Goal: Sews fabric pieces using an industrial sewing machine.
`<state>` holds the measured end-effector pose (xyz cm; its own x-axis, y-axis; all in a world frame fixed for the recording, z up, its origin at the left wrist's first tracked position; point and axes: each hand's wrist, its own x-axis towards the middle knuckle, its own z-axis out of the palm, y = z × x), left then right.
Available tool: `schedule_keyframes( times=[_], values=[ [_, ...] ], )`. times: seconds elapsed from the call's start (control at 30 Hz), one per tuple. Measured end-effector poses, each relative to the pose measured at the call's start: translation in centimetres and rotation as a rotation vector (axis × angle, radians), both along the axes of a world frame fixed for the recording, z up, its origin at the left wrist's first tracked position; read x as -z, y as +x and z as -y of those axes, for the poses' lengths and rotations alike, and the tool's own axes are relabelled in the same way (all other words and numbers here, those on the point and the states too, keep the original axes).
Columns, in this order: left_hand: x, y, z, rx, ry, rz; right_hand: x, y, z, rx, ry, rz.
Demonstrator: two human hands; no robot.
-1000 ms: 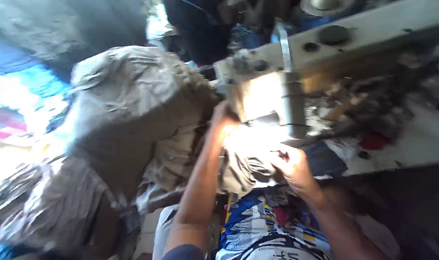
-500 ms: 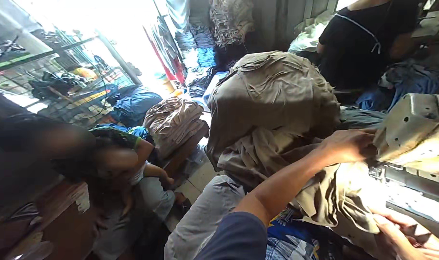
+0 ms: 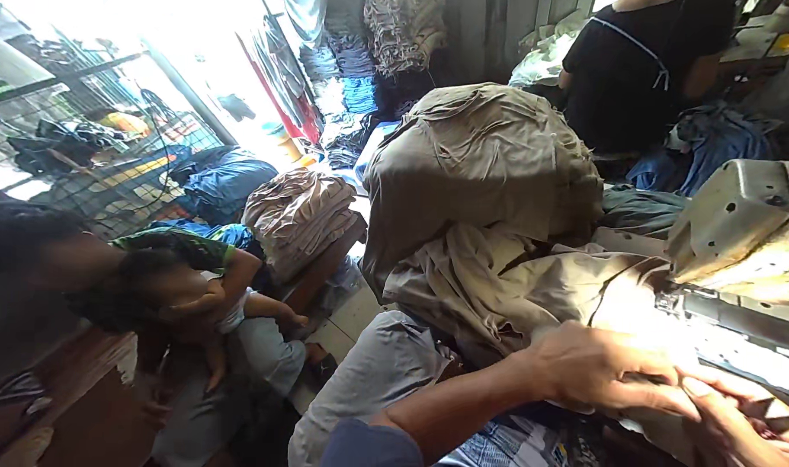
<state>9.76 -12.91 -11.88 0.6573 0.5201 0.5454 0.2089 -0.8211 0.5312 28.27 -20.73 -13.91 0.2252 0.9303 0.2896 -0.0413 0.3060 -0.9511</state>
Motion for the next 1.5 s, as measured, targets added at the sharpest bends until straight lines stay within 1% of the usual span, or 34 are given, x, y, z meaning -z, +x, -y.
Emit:
schedule_keyframes(
  times=[0.07, 0.1, 0.17, 0.2, 0.3, 0.37, 0.43, 0.47, 0.5, 0.6, 0.7, 0.8, 0.87, 0.9, 0.97, 1.03, 1.1, 1.2, 1.33, 1.5],
  values=[
    [1.0, -1.3, 0.7, 0.005, -0.022, -0.179, -0.3, -0.1, -0.1, 0.03, 0.01, 0.009],
    [1.3, -2.0, 0.9, -0.015, -0.014, -0.227, -0.4, -0.2, -0.2, 0.044, 0.015, 0.006],
    [1.1, -3.2, 1.3, -0.066, 0.057, -0.252, -0.3, -0.4, -0.7, 0.055, 0.062, 0.02],
    [0.6, -3.9, 1.6, -0.101, 0.102, -0.254, -0.3, -0.4, -1.0, 0.054, 0.094, 0.054],
    [-2.3, -5.7, 3.3, -0.18, 0.185, -0.326, -0.6, -0.2, -1.4, 0.175, 0.129, 0.262],
    [-3.8, -6.8, 4.0, -0.197, 0.195, -0.38, -0.9, 0.4, -1.6, 0.167, 0.122, 0.349],
    [-4.7, -7.5, 4.1, -0.175, 0.203, -0.363, -0.8, 1.1, -1.8, 0.04, 0.129, 0.397],
    [-5.0, -7.6, 4.1, -0.15, 0.21, -0.34, -0.6, 1.4, -1.9, -0.019, 0.145, 0.459],
    [-5.1, -7.5, 4.2, -0.118, 0.213, -0.313, -0.3, 1.6, -1.9, -0.034, 0.161, 0.54],
    [-4.5, -6.6, 4.3, 0.027, 0.181, -0.224, 0.0, 1.3, -1.4, 0.052, 0.199, 0.734],
    [-3.1, -5.2, 4.2, 0.17, 0.107, -0.09, 0.1, 1.2, -0.9, 0.056, 0.287, 0.786],
    [-1.7, -3.8, 3.7, 0.224, 0.053, 0.067, 0.3, 1.8, -0.6, -0.038, 0.367, 0.736],
    [-0.3, -2.5, 3.3, 0.13, 0.123, 0.13, 0.7, 2.1, -0.2, -0.065, 0.382, 0.625],
    [0.8, -1.9, 2.9, 0.034, 0.208, 0.108, 1.2, 2.1, 0.1, -0.053, 0.366, 0.563],
    [3.1, -0.9, 1.5, -0.142, 0.379, -0.03, 2.2, 2.0, 0.7, 0.014, 0.332, 0.47],
    [5.3, -0.7, -0.5, -0.211, 0.479, -0.152, 2.9, 1.7, 1.2, 0.074, 0.301, 0.423],
    [6.2, -1.1, -2.0, -0.238, 0.502, -0.17, 3.5, 1.6, 1.6, 0.107, 0.283, 0.398],
    [4.6, -1.7, -2.5, -0.197, 0.517, -0.169, 3.9, 1.5, 1.9, 0.123, 0.262, 0.354],
    [1.4, -2.0, -1.8, -0.075, 0.462, -0.296, 3.6, 1.6, 2.2, 0.118, 0.246, 0.288],
    [0.2, -2.0, -2.0, -0.069, 0.465, -0.367, 3.5, 1.4, 2.2, 0.126, 0.217, 0.243]
  ],
)
